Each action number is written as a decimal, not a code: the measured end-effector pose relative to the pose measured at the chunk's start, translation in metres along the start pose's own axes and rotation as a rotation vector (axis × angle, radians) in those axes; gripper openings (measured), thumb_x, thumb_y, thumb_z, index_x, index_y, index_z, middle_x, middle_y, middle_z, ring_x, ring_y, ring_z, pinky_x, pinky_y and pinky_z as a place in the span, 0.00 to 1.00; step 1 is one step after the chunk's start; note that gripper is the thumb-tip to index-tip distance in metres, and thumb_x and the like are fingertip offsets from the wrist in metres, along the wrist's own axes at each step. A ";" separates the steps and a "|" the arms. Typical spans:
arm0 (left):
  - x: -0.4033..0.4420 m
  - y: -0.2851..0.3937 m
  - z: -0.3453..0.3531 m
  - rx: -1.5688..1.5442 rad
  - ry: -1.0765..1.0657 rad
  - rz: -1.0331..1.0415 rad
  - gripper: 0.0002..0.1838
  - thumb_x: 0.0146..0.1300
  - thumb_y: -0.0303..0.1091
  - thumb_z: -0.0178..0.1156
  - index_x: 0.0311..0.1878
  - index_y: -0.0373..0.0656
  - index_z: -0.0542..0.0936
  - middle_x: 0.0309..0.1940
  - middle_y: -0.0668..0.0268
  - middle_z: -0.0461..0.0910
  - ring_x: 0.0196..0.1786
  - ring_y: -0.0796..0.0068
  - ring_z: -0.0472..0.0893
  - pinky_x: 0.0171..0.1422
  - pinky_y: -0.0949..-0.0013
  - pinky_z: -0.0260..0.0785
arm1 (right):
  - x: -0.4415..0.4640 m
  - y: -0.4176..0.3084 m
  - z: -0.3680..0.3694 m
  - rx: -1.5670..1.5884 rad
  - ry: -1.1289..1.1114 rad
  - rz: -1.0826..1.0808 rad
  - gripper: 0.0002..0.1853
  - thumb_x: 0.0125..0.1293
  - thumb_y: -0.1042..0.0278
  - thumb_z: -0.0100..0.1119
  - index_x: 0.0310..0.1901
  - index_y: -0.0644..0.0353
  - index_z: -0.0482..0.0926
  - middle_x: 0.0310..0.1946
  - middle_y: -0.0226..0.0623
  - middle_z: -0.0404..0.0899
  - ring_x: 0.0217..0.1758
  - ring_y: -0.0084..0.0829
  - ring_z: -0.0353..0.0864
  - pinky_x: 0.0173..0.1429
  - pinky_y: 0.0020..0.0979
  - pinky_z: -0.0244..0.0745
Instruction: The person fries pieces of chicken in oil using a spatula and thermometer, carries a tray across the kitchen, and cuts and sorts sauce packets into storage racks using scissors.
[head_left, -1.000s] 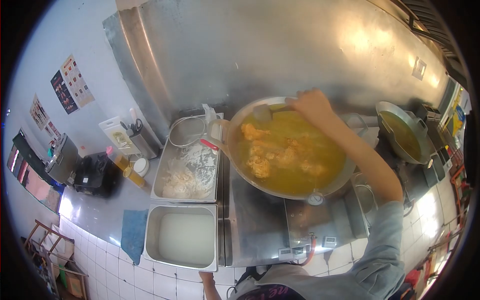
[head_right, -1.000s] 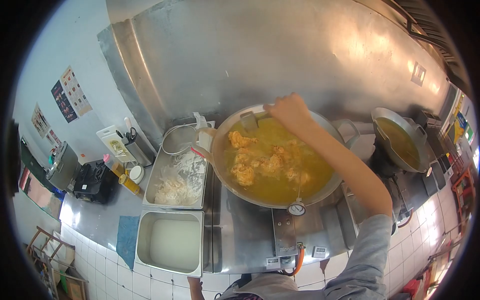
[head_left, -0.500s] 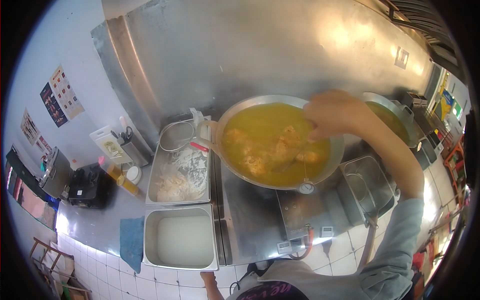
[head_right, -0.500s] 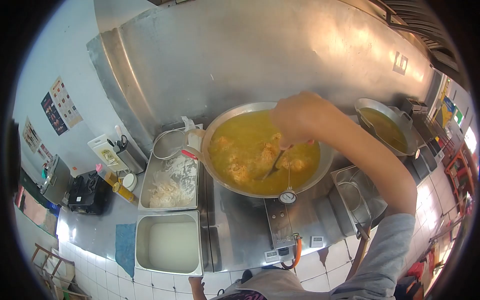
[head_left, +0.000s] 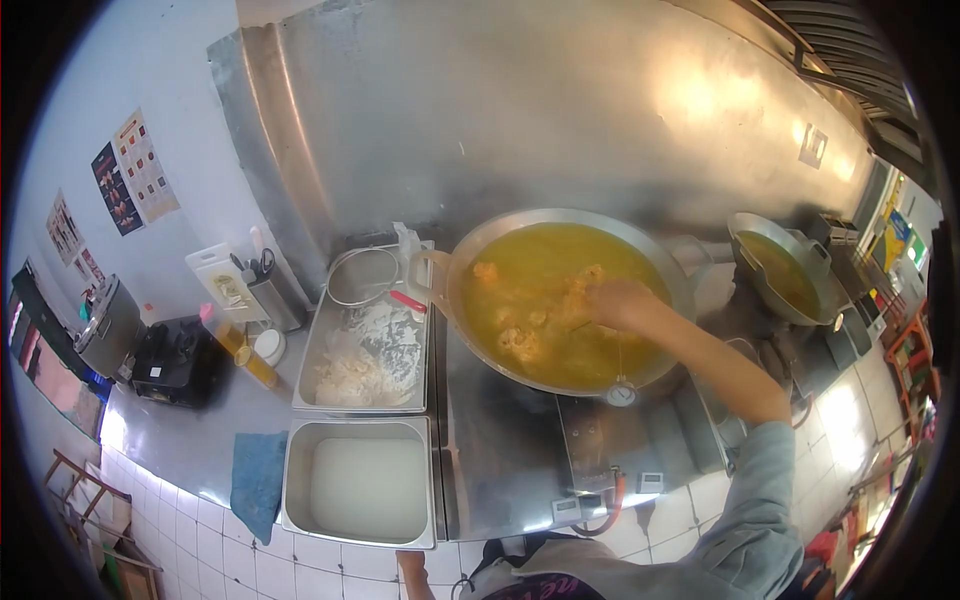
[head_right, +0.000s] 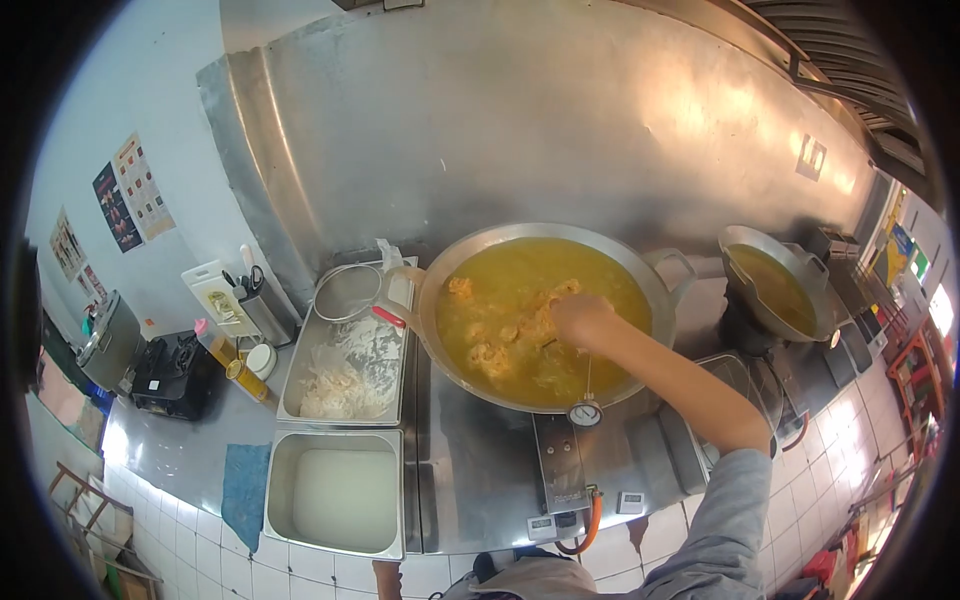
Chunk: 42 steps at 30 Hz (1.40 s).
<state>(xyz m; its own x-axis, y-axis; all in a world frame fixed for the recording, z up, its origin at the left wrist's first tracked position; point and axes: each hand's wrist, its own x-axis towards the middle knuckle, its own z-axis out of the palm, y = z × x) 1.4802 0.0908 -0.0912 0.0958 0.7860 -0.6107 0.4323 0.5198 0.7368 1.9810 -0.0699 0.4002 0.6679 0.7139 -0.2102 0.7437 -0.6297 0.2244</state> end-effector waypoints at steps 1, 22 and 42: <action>-0.006 0.006 0.001 0.002 0.004 -0.005 0.22 0.55 0.41 0.63 0.53 0.47 0.77 0.33 0.66 0.77 0.29 0.70 0.73 0.27 0.63 0.63 | 0.008 -0.001 0.006 0.052 0.022 0.047 0.14 0.56 0.72 0.57 0.45 0.60 0.82 0.41 0.43 0.84 0.45 0.43 0.84 0.45 0.41 0.80; -0.044 0.046 0.004 0.027 0.020 -0.025 0.20 0.59 0.35 0.59 0.53 0.36 0.77 0.42 0.60 0.80 0.41 0.69 0.77 0.41 0.66 0.69 | 0.085 0.055 0.038 0.160 0.507 -0.144 0.19 0.57 0.64 0.63 0.51 0.51 0.74 0.29 0.42 0.81 0.36 0.43 0.82 0.37 0.45 0.75; -0.016 0.015 -0.004 0.015 -0.024 0.034 0.17 0.55 0.38 0.61 0.48 0.46 0.74 0.28 0.68 0.73 0.28 0.73 0.73 0.30 0.61 0.62 | -0.058 0.063 -0.094 -0.053 0.648 -0.013 0.08 0.48 0.62 0.66 0.30 0.50 0.80 0.25 0.33 0.81 0.31 0.38 0.81 0.33 0.40 0.73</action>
<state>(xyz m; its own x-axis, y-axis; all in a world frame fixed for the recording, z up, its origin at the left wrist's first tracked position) 1.4819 0.0876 -0.0693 0.1326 0.7948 -0.5921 0.4420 0.4873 0.7531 1.9862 -0.1222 0.5160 0.4945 0.7718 0.3997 0.7382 -0.6157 0.2756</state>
